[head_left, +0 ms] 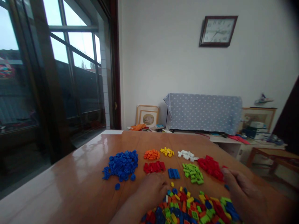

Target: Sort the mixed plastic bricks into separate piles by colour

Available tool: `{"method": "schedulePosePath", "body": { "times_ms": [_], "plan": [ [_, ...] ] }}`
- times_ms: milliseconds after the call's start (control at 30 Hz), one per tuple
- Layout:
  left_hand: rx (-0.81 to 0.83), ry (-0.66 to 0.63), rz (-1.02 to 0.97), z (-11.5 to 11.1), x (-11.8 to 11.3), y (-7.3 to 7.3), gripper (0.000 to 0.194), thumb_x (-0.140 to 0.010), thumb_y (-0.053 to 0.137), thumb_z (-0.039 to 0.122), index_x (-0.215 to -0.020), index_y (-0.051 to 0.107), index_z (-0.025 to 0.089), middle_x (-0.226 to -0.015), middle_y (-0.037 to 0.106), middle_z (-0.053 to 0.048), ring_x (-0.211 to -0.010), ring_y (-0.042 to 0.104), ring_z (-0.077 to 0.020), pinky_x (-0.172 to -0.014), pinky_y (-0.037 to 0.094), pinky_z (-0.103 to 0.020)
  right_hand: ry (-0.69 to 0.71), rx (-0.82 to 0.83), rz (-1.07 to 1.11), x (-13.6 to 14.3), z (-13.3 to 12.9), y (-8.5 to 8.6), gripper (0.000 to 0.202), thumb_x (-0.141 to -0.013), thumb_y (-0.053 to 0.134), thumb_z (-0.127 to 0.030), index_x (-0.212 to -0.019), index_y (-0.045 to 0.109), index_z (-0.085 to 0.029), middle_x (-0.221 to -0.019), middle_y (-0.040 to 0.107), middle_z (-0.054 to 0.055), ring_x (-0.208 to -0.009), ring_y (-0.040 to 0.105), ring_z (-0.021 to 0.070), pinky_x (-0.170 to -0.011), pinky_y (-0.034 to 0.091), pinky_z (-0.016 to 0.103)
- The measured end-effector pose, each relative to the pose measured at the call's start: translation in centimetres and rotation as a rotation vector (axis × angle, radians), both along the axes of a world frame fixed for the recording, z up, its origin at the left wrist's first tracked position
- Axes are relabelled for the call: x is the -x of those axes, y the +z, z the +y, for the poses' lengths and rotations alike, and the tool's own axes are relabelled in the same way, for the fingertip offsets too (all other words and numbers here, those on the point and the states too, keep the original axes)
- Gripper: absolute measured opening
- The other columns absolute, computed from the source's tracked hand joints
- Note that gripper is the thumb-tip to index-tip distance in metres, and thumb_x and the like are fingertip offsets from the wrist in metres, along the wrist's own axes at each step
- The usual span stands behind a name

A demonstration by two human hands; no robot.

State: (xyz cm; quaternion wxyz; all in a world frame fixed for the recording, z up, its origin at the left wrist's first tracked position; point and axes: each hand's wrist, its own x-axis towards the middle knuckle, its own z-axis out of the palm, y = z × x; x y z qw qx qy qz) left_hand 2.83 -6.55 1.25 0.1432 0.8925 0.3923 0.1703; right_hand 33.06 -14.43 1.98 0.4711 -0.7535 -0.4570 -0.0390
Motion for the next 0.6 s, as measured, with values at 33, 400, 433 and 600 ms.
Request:
{"method": "schedulePosePath", "body": {
  "times_ms": [33, 400, 433, 600],
  "plan": [
    [-0.002, 0.016, -0.002, 0.0, -0.1, 0.1, 0.022, -0.09, 0.049, 0.03, -0.081, 0.065, 0.019, -0.086, 0.068, -0.006, -0.082, 0.06, -0.0194, -0.069, 0.039, -0.027, 0.044, -0.013, 0.032, 0.6, -0.2, 0.5, 0.042, -0.085, 0.046, -0.06, -0.096, 0.068, -0.027, -0.089, 0.073, 0.003, -0.081, 0.068, 0.0258, -0.067, 0.051, 0.031],
    [0.007, 0.133, -0.01, 0.3, 0.0, 0.2, 0.021, -0.089, 0.048, 0.03, -0.084, 0.065, 0.019, -0.089, 0.066, -0.006, -0.086, 0.057, -0.0187, -0.074, 0.04, -0.026, 0.302, -0.077, 0.145, -1.8, 1.6, 4.3, 0.038, -0.085, 0.048, -0.055, -0.077, 0.066, -0.023, -0.068, 0.067, 0.002, -0.065, 0.062, 0.0193, -0.054, 0.049, 0.022],
    [0.005, 0.14, -0.011, 0.4, 0.0, 0.1, 0.02, -0.089, 0.048, 0.03, -0.084, 0.065, 0.019, -0.089, 0.066, -0.006, -0.086, 0.058, -0.0187, -0.074, 0.04, -0.026, 0.296, -0.073, 0.152, -2.1, 2.1, 4.0, 0.039, -0.086, 0.047, -0.054, -0.075, 0.066, -0.022, -0.067, 0.066, 0.002, -0.064, 0.062, 0.0189, -0.053, 0.048, 0.022],
    [0.024, 0.129, 0.026, 0.5, -0.2, 0.0, 0.018, -0.087, 0.05, 0.026, -0.081, 0.065, 0.02, -0.086, 0.066, -0.004, -0.083, 0.058, -0.0181, -0.072, 0.04, -0.026, 0.279, -0.013, 0.08, -2.6, 3.9, 0.8, 0.044, -0.089, 0.045, -0.058, -0.071, 0.063, -0.022, -0.07, 0.064, 0.0, -0.068, 0.062, 0.0181, -0.053, 0.046, 0.021]
  ]
}}
